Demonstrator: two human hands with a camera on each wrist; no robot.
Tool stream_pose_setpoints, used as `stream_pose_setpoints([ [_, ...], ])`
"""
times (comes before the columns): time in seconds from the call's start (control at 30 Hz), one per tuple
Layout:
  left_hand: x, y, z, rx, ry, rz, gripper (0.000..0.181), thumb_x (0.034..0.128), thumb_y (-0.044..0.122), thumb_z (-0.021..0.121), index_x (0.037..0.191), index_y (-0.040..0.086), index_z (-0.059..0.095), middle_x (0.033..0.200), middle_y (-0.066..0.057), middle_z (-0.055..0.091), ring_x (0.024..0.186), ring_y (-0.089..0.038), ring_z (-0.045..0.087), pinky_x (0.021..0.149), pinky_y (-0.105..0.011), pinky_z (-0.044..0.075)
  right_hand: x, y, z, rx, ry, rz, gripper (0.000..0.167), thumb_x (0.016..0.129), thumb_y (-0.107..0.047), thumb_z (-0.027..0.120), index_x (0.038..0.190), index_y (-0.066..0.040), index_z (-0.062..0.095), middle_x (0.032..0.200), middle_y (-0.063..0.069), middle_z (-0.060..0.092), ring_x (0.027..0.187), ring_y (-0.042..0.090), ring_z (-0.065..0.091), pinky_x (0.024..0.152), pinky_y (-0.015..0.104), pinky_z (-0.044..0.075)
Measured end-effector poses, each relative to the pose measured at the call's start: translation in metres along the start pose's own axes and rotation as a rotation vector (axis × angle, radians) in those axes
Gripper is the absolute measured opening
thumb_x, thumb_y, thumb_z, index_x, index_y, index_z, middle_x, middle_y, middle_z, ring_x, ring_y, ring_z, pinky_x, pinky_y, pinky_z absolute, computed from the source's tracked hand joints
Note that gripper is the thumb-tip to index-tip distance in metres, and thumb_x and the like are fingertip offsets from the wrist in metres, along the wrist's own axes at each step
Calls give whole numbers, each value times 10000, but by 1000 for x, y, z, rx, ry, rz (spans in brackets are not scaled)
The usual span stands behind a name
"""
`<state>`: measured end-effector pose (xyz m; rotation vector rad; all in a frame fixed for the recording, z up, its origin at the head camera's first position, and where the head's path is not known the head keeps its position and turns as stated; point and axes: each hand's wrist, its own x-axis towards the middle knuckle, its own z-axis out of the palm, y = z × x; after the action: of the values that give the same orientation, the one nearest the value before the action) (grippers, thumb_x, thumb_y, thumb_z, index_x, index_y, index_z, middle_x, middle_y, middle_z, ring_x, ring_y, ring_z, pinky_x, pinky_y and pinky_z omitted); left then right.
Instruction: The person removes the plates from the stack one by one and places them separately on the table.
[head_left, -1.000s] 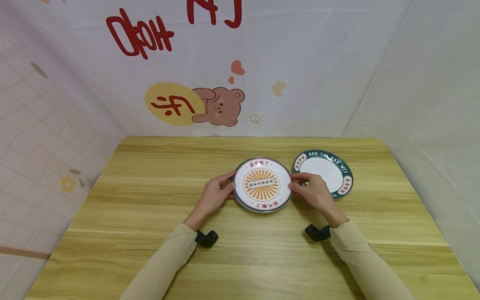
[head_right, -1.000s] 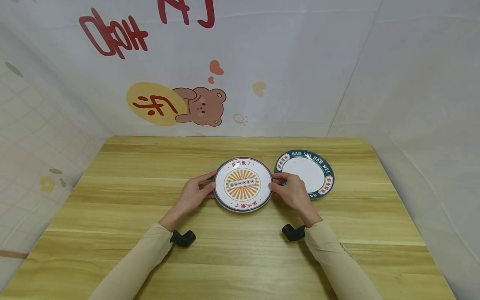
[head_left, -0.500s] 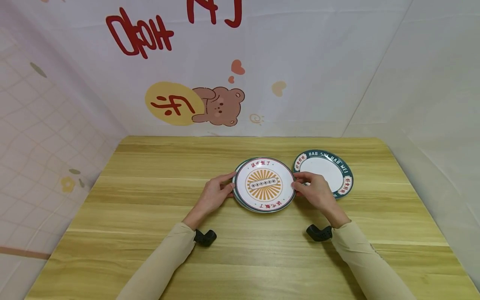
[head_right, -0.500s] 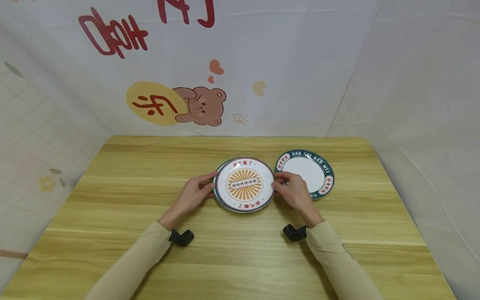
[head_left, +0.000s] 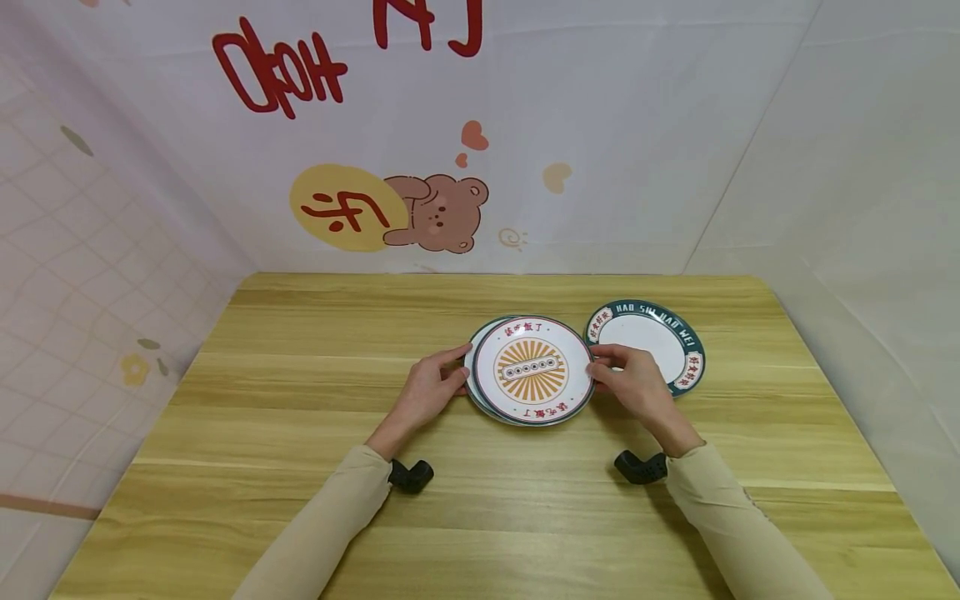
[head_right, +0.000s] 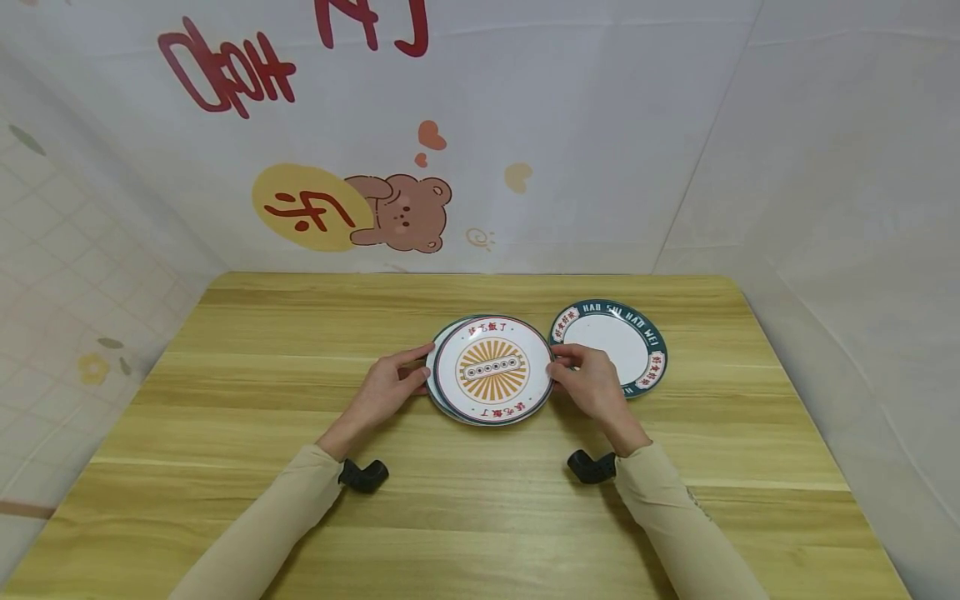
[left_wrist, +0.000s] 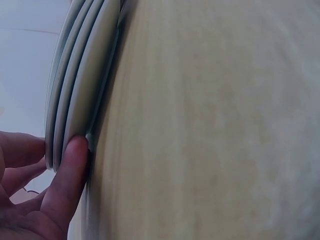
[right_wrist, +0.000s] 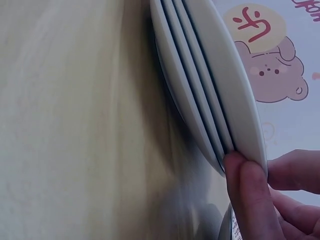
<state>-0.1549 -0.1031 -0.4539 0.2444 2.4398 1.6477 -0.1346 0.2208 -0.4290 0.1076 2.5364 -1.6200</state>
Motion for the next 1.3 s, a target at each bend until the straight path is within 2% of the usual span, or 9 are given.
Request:
stream_pose_setpoints([
  [0.43,0,1,1,-6,8,-13,453,1023,38,625,1472,88,589,1253,-183,694,903,-170,721,744,-260,637,-1,5,-4,160,2,77,450,996,-85,670,1392,108,575,1124,187,693,856,60,672,818,276,631],
  [0.7,1,0,2,-15,6,-19,456,1021,26,625,1472,80,587,1312,-195,668,896,-165,723,738,-265,639,-5,7,-8,220,0,88,473,994,-72,668,1409,121,548,1116,163,696,855,56,673,806,250,627],
  [1.3,0,0,2,-34,3,-24,466,1024,25,619,1484,81,574,1345,-199,649,971,-202,718,746,-256,637,-25,3,-29,212,30,57,469,992,-58,664,1399,141,544,1131,168,717,868,45,686,782,246,631],
])
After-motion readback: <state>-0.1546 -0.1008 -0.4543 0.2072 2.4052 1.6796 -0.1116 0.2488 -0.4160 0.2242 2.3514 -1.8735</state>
